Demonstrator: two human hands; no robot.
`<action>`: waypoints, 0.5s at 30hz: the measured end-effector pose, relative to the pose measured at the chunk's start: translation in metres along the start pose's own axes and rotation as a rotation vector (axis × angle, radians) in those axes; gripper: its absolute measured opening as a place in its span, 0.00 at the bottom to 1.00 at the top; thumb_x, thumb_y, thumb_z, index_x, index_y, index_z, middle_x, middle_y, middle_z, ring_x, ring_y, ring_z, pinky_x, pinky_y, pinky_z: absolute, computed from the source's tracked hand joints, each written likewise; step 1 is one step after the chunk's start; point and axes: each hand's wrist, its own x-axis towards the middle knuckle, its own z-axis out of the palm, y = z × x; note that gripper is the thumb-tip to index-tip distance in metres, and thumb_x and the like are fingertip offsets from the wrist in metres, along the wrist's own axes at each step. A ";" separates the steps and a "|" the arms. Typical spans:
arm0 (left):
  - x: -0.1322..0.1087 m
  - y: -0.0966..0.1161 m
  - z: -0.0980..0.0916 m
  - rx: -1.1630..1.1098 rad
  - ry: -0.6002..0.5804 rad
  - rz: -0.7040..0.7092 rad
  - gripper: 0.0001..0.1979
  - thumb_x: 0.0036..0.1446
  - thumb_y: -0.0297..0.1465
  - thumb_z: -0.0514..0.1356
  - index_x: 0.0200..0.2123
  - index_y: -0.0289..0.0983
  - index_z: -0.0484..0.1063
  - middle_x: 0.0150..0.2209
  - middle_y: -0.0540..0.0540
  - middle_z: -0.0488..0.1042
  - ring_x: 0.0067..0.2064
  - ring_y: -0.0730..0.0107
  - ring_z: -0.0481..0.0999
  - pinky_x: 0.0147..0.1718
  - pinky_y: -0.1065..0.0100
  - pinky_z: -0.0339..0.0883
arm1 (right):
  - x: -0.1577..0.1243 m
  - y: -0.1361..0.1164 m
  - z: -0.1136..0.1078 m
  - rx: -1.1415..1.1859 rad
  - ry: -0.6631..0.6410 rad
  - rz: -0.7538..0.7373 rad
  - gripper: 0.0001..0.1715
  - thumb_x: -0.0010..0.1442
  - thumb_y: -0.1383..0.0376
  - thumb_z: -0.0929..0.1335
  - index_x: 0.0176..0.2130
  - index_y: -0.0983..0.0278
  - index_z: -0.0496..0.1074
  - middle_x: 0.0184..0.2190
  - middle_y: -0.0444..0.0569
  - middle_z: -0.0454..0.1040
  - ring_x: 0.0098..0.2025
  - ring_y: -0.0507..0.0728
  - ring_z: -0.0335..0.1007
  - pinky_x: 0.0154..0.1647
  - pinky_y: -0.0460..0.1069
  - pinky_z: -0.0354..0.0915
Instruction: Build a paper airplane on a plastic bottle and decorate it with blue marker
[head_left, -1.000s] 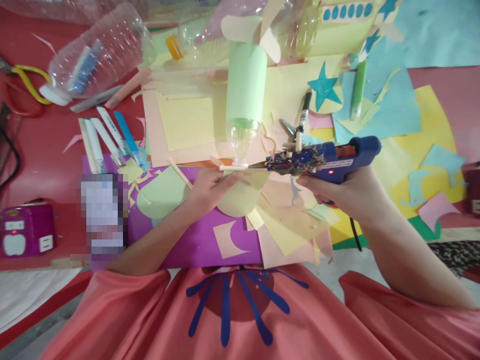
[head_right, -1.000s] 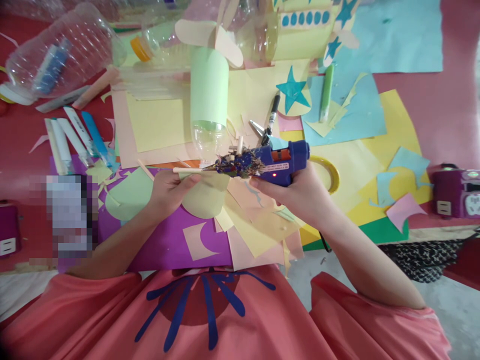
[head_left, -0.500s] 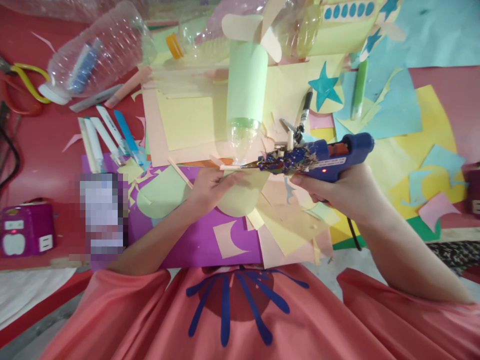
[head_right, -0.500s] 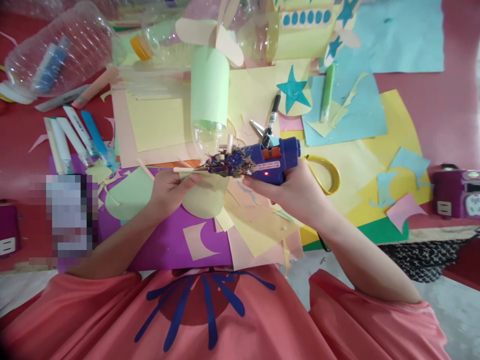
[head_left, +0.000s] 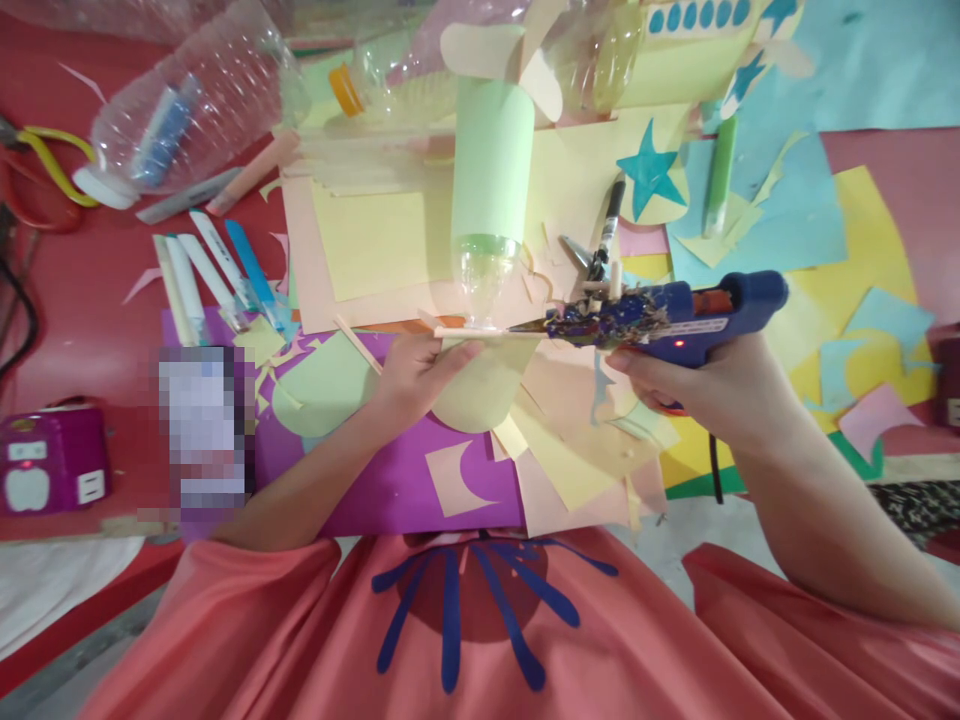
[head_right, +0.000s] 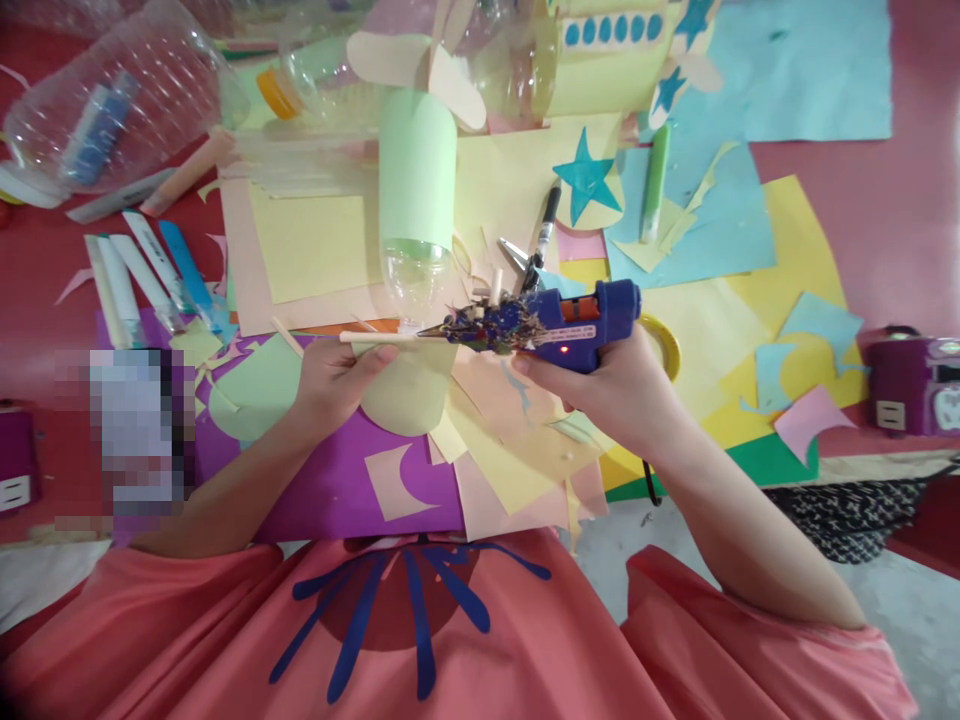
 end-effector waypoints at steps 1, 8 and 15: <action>0.000 0.000 0.000 -0.003 0.000 -0.011 0.31 0.56 0.53 0.56 0.13 0.35 0.55 0.15 0.54 0.46 0.18 0.81 0.46 0.15 0.73 0.38 | 0.000 0.001 -0.002 -0.010 0.000 -0.001 0.21 0.41 0.56 0.75 0.17 0.64 0.63 0.11 0.38 0.61 0.14 0.45 0.52 0.13 0.43 0.52; -0.001 0.000 0.000 -0.017 -0.001 -0.013 0.31 0.56 0.52 0.56 0.14 0.36 0.51 0.15 0.55 0.46 0.18 0.82 0.46 0.15 0.73 0.37 | -0.005 0.003 -0.008 -0.016 0.076 -0.019 0.22 0.40 0.58 0.74 0.14 0.63 0.59 0.10 0.38 0.60 0.14 0.46 0.53 0.13 0.44 0.55; -0.001 -0.002 -0.001 0.003 0.018 -0.022 0.31 0.56 0.52 0.56 0.15 0.36 0.49 0.15 0.55 0.45 0.17 0.82 0.45 0.14 0.73 0.37 | -0.004 0.006 -0.010 -0.013 0.090 0.007 0.22 0.39 0.59 0.74 0.13 0.63 0.59 0.09 0.39 0.59 0.13 0.45 0.52 0.11 0.43 0.54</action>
